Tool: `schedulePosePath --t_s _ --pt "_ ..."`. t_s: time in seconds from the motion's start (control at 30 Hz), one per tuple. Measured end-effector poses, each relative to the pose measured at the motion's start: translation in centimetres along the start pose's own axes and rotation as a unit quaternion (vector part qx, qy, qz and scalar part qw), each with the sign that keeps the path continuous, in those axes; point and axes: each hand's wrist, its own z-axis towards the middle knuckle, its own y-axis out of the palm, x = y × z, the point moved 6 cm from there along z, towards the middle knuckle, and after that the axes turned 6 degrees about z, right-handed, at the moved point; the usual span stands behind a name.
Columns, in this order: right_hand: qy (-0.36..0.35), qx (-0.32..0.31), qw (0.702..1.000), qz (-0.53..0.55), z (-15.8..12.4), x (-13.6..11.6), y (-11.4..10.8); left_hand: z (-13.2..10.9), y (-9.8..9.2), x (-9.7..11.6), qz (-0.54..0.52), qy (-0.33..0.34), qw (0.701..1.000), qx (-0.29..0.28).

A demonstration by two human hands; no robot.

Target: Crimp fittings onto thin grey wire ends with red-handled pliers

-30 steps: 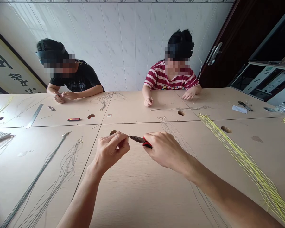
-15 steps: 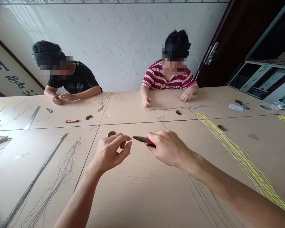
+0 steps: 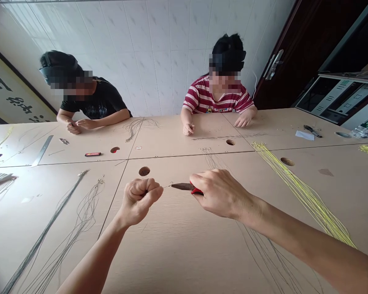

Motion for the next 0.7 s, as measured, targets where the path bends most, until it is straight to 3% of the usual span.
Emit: schedulePosePath --t_s 0.23,0.37,0.43,0.57,0.63,0.7 --pt "0.004 0.006 1.0 0.023 -0.2 0.4 0.7 -0.6 -0.3 -1.4 -0.062 -0.048 0.997 0.02" --pt "0.022 0.01 0.999 0.039 -0.2 0.9 0.9 -0.7 -0.3 -2.3 -0.184 -0.123 0.975 -0.031" --pt "0.022 0.012 0.999 0.044 -0.2 0.9 1.0 -0.6 -0.4 -2.3 -0.287 -0.139 0.947 -0.025" --pt "0.018 0.002 0.998 0.054 -0.1 0.5 1.3 -0.3 -0.8 -2.6 -0.488 -0.17 0.853 0.075" --pt "0.017 -0.008 0.998 0.056 0.0 0.3 1.4 -0.3 -0.5 -2.5 -0.555 -0.185 0.804 0.106" --pt "0.015 -0.016 0.998 0.051 0.0 0.1 1.5 -0.2 -0.3 -2.2 -0.584 -0.186 0.781 0.119"
